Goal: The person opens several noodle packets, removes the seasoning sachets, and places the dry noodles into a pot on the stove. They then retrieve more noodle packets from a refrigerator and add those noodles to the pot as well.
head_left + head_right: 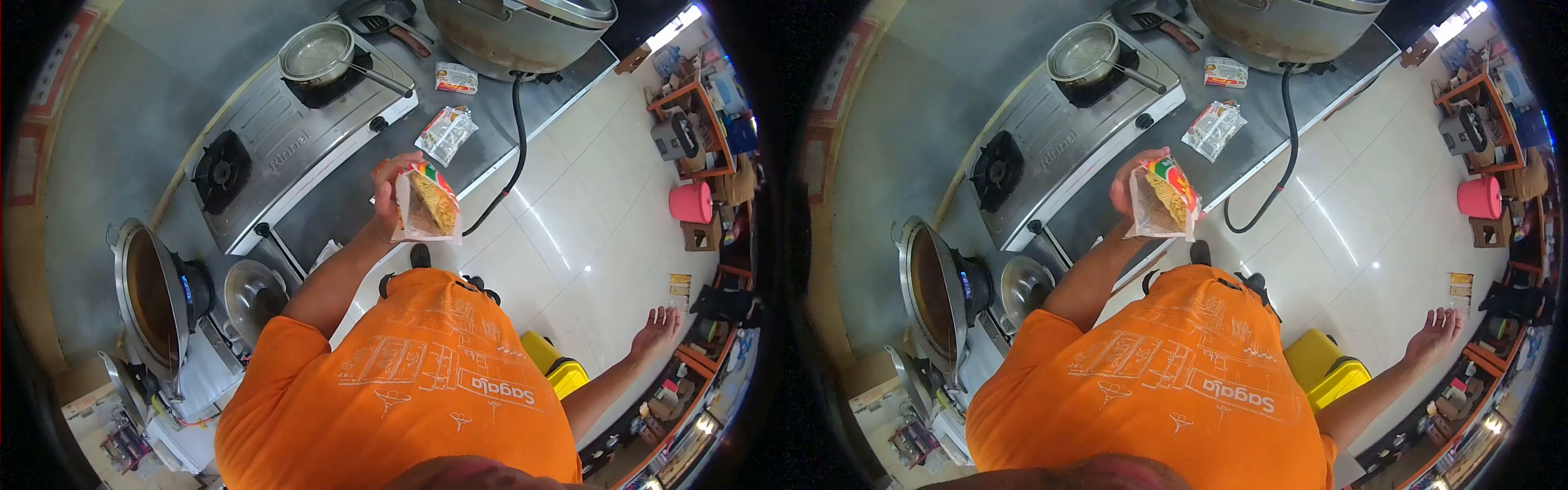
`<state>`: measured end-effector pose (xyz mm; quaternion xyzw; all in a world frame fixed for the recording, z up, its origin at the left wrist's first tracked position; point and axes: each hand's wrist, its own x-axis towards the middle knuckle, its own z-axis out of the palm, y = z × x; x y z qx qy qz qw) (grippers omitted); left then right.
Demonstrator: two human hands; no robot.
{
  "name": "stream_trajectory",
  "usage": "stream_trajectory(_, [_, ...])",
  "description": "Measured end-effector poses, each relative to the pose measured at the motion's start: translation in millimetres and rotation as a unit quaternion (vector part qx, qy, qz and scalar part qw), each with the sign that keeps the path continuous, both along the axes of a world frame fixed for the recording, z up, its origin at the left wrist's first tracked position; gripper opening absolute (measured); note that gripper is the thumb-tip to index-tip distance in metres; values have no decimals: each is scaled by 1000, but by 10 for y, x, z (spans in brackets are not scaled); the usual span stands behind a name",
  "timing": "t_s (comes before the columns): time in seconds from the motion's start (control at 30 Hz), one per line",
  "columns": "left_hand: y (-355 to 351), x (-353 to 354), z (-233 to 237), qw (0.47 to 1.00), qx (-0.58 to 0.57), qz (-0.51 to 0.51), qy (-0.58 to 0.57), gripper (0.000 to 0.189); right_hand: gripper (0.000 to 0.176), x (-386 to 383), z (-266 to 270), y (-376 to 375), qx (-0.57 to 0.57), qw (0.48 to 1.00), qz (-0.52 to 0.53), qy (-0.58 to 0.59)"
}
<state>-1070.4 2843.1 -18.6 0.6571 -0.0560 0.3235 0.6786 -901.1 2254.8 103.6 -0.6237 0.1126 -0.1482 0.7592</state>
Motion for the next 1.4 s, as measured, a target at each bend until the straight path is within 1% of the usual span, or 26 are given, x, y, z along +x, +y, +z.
stream_trajectory(0.03, [-24, -6, 99, 998, 52, 46, -9, 73, 13, 4, -9, -6, 2, 1000, 3, -2])
stream_trajectory(0.07, [-129, 39, 256, 983, 126, 122, -57, 86, 13, 6, -3, -8, 4, 1000, 2, -3])
stream_trajectory(0.1, [-187, 66, 334, 955, 197, 196, -104, 102, 13, 10, 1, -5, 6, 1000, 1, -4])
stream_trajectory(0.13, [-84, -24, 254, 969, 158, 172, -79, 134, 13, -1, 9, -10, 7, 1000, 0, -3])
stream_trajectory(0.17, [-106, -80, 232, 984, -9, 169, -51, 129, 13, -29, 28, 0, 8, 1000, -5, -2])
stream_trajectory(0.23, [39, -261, 241, 969, -97, 227, 17, 130, 13, -91, 80, 19, 6, 1000, -15, 1])
stream_trajectory(0.3, [258, -513, 122, 938, -51, 326, 110, 126, 13, -123, 40, -105, 1, 1000, -26, 4])
stream_trajectory(0.33, [398, -680, -18, 916, -2, 357, 186, 123, 13, -132, 7, -171, -1, 1000, -30, 7])
stream_trajectory(0.4, [639, -1055, -343, 844, 98, 410, 332, 119, 12, -137, -40, -274, -2, 999, -32, 12])
stream_trajectory(0.5, [682, -1478, -475, 738, 255, 373, 501, 112, 20, -65, -151, -448, -15, 999, -33, 30])
stream_trajectory(0.53, [710, -1601, -625, 727, 300, 366, 497, 111, 24, -48, -177, -490, -23, 998, -36, 36])
stream_trajectory(0.63, [714, -1755, -781, 702, 305, 356, 535, 111, 22, 26, -72, -258, -46, 995, -67, 56])
stream_trajectory(0.67, [774, -1809, -879, 696, 360, 338, 521, 108, 30, 96, -203, -467, -70, 996, -45, 40])
stream_trajectory(0.7, [840, -1846, -1032, 726, 357, 344, 477, 106, 33, 111, -159, -329, -104, 990, -83, 38])
stream_trajectory(0.73, [906, -1855, -1161, 736, 337, 350, 471, 103, 35, 164, -127, -417, -104, 992, -55, 39])
stream_trajectory(0.8, [981, -1832, -1270, 735, 353, 330, 476, 103, 29, 238, 114, -250, -101, 992, -76, -2])
stream_trajectory(0.83, [958, -1792, -1195, 720, 375, 325, 485, 108, 23, 326, 216, -247, -76, 993, -84, -22])
stream_trajectory(0.9, [786, -1667, -967, 696, 363, 327, 526, 114, 15, 573, 329, -405, -36, 994, -96, -36])
stream_trajectory(0.97, [742, -1545, -892, 722, 368, 333, 482, 112, 11, 692, 489, -518, -12, 992, -120, -38])
stream_trajectory(1.03, [537, -1242, -644, 690, 384, 366, 492, 109, 9, 799, 611, -688, -22, 986, -157, -52])
stream_trajectory(1.1, [495, -1021, -531, 717, 406, 361, 437, 101, 8, 884, 736, -933, -26, 978, -199, -57])
stream_trajectory(1.17, [410, -760, -582, 747, 430, 365, 352, 96, 7, 917, 822, -1227, -27, 967, -243, -66])
stream_trajectory(1.2, [336, -606, -588, 740, 450, 370, 335, 91, 7, 921, 871, -1386, -27, 961, -267, -69])
stream_trajectory(1.3, [4, -173, -551, 761, 446, 332, 334, 90, 5, 919, 983, -1900, -29, 940, -328, -87])
stream_trajectory(1.33, [-201, -17, -488, 868, 315, 257, 284, 87, 6, 907, 1022, -2065, -38, 934, -345, -89])
stream_trajectory(1.4, [-551, 203, -401, 846, 395, 231, 273, 85, 6, 813, 1061, -2331, -58, 922, -372, -95])
